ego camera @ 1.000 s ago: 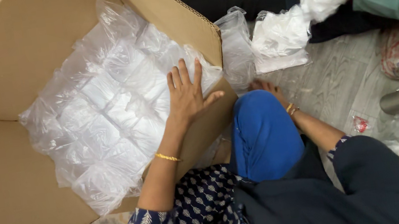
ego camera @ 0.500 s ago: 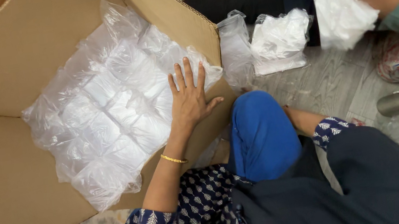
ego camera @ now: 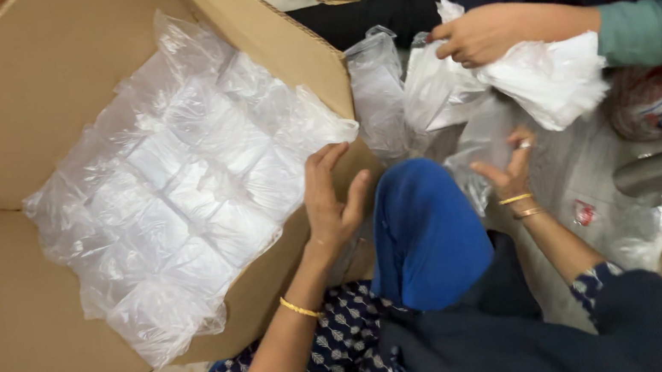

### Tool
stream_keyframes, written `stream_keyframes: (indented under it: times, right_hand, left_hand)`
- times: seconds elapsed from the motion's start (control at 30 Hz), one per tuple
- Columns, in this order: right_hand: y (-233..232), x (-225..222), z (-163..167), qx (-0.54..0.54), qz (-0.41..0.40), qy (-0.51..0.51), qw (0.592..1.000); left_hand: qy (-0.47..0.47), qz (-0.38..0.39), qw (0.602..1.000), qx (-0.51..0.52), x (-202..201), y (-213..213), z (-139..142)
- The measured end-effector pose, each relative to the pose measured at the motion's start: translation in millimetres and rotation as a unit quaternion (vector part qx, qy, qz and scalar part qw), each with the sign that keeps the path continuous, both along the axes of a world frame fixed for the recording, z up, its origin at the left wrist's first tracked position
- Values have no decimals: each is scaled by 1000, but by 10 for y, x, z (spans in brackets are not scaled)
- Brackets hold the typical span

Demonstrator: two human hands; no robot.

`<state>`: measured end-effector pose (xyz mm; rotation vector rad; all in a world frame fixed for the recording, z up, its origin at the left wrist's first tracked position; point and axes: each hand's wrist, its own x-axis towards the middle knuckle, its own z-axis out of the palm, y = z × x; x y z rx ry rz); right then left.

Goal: The person sits on the floor and places plastic-wrapped packets one at a time into a cardboard box, pressing them down to arrange a layer. The person then folds the box flaps closed and begins applying red packing tape across the seam.

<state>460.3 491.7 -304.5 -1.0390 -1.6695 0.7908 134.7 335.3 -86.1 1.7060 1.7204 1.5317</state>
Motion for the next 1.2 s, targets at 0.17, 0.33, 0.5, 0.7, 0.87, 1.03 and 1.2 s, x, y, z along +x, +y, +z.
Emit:
stream_keyframes:
  times: [0.17, 0.33, 0.5, 0.7, 0.87, 1.03, 1.2]
  right_hand:
    - [-293, -668, 713, 26, 156, 239, 958]
    - [-303, -1506, 1400, 356, 293, 89, 883]
    - [455, -1872, 1124, 155, 183, -111, 964]
    - [1021, -2393, 722, -13, 112, -466, 877]
    - [1010, -2447, 596, -1, 95, -464, 881]
    - [1049, -2228, 438, -59, 43, -281, 957]
    - [577, -1699, 947, -78, 112, 122, 983]
  left_hand:
    - [-201, -257, 942, -80, 335, 107, 208]
    - [-382, -239, 883, -134, 31, -45, 287]
    - [27, 135, 989, 53, -946, 185, 300]
    - [376, 146, 899, -172, -1426, 1160, -68]
    - [361, 70, 900, -233, -1541, 1314, -601]
    - [402, 86, 900, -149, -1530, 1209, -652]
    - [138, 76, 987, -2, -909, 719, -56]
